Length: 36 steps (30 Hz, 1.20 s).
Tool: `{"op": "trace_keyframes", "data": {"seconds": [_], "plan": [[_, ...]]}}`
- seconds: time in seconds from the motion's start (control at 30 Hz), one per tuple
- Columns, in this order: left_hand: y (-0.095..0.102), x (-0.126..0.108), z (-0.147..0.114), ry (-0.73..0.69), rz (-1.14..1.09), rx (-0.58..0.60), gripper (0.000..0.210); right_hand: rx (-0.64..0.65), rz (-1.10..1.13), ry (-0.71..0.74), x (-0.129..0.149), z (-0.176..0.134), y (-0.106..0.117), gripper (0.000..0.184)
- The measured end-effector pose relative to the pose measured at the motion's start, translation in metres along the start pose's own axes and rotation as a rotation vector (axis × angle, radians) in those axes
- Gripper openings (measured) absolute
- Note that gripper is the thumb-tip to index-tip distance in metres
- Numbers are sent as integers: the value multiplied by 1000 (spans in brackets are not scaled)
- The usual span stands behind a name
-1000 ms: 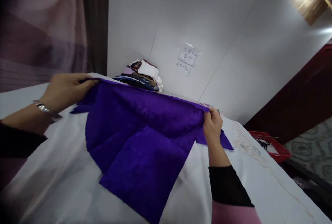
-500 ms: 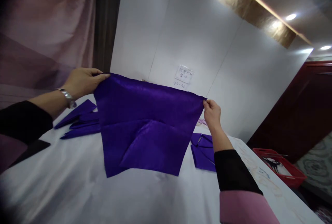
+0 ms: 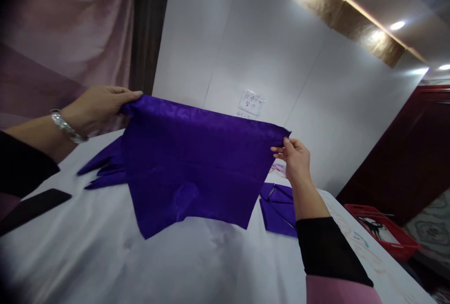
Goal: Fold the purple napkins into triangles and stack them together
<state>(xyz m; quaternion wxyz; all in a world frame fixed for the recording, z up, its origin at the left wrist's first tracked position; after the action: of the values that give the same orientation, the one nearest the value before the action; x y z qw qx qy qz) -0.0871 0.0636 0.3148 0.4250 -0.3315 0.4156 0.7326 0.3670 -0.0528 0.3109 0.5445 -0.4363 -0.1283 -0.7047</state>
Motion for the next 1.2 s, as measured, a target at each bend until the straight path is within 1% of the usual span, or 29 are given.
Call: {"op": "trace_keyframes", "data": {"seconds": [0.07, 0.1, 0.23, 0.3, 0.37, 0.43, 0.5, 0.67, 0.8, 0.93, 1.03, 1.13, 1.2], "plan": [[7, -7, -4, 17, -51, -37, 19, 11, -6, 6, 7, -2, -1, 30], [11, -11, -5, 2, -53, -65, 19, 17, -16, 16, 11, -3, -1, 29], [26, -23, -4, -141, 26, -156, 28, 24, -42, 92, 33, -4, -1, 27], [27, -24, 1, -162, 65, -172, 34, 27, -47, 95, 36, 0, -1, 25], [24, -20, 7, -145, 81, -172, 36, 27, -47, 78, 31, 6, -1, 22], [14, -13, 15, -115, 86, -147, 33, 21, -45, 48, 18, 14, -1, 21], [0, -1, 25, -76, 72, -111, 27, 7, -41, 3, -2, 23, -1, 21], [-36, 38, 49, 52, 20, -26, 18, -33, -35, -124, -59, 40, 1, 21], [-61, 69, 60, 99, 45, -15, 16, -54, -39, -188, -100, 44, 4, 21], [-83, 98, 65, 137, 50, -6, 19, -92, -40, -258, -137, 42, 7, 18], [-99, 122, 66, 170, 38, 30, 23, -105, -42, -294, -161, 39, 9, 18], [-115, 147, 64, 187, 23, 102, 21, -92, -32, -315, -186, 34, 11, 18], [-124, 166, 58, 193, 22, 159, 25, -73, -42, -323, -204, 26, 14, 22]]}}
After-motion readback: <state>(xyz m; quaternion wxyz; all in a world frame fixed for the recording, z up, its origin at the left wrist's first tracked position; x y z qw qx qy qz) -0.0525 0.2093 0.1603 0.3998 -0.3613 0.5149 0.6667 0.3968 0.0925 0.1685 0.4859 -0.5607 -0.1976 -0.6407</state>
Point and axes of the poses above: each hand's wrist, its own z-axis towards the middle knuckle, its own y-axis out of the back of the hand, x = y × z, the point moved 6 cm from there along z, towards the middle knuckle, and after that the axes turned 12 degrees about z, right-handed, at the moved point
